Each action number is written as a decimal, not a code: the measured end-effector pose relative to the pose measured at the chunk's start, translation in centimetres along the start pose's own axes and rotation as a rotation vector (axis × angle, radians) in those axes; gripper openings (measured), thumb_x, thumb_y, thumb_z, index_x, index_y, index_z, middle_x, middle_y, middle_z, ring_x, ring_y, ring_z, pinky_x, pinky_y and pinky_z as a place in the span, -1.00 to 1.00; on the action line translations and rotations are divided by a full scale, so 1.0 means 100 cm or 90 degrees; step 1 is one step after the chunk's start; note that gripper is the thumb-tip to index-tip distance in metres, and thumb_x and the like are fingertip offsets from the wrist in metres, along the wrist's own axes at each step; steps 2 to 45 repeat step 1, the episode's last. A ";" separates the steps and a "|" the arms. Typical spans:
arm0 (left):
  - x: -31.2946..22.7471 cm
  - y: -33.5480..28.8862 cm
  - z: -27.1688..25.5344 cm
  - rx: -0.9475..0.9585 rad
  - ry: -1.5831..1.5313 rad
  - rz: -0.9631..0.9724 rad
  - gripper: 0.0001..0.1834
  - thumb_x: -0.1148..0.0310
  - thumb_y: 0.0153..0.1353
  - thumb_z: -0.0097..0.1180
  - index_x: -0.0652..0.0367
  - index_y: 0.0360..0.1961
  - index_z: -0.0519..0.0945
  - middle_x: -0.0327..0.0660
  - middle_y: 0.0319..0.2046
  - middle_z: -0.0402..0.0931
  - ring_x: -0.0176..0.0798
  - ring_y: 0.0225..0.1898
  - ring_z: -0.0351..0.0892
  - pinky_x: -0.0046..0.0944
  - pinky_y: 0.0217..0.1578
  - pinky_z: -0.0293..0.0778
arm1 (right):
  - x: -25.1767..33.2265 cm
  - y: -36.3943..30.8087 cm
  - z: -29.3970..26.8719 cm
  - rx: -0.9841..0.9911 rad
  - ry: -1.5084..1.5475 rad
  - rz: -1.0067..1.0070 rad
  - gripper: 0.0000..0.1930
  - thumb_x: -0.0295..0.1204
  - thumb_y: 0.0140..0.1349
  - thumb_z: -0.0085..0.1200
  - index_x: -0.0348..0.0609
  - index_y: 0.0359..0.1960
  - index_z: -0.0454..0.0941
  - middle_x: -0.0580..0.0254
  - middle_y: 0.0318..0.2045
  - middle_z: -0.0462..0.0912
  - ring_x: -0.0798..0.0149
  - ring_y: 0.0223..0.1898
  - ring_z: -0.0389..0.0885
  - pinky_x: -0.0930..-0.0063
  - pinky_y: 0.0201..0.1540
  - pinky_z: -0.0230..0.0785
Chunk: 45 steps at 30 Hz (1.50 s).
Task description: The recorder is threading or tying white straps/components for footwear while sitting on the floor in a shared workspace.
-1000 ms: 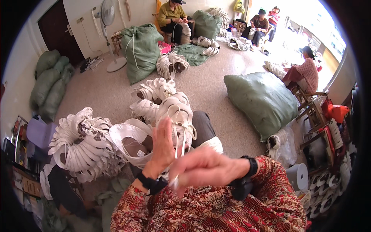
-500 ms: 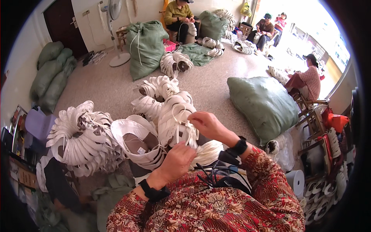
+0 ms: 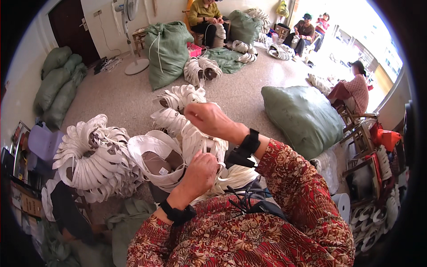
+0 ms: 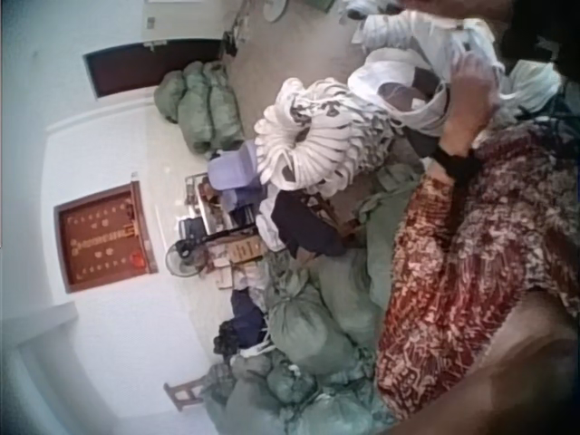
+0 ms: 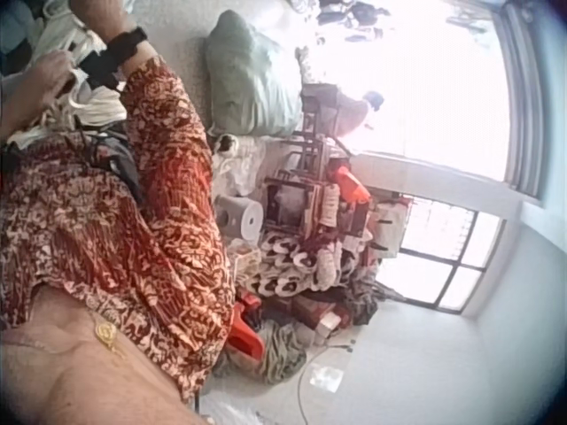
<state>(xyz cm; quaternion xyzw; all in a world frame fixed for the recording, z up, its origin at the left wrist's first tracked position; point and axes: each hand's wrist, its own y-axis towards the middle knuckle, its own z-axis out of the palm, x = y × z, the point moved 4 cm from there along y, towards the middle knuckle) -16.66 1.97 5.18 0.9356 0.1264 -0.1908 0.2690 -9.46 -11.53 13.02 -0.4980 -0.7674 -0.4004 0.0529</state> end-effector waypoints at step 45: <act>0.002 -0.001 0.000 0.021 -0.004 -0.013 -0.80 0.43 0.23 0.15 0.22 -0.13 0.51 -0.01 -0.14 0.52 0.04 0.05 0.50 0.18 0.27 0.23 | -0.007 -0.003 -0.005 0.012 -0.031 0.036 -0.89 -0.45 0.27 0.07 -0.24 -0.28 0.55 -0.04 -0.47 0.63 -0.02 -0.43 0.67 0.17 -0.33 0.48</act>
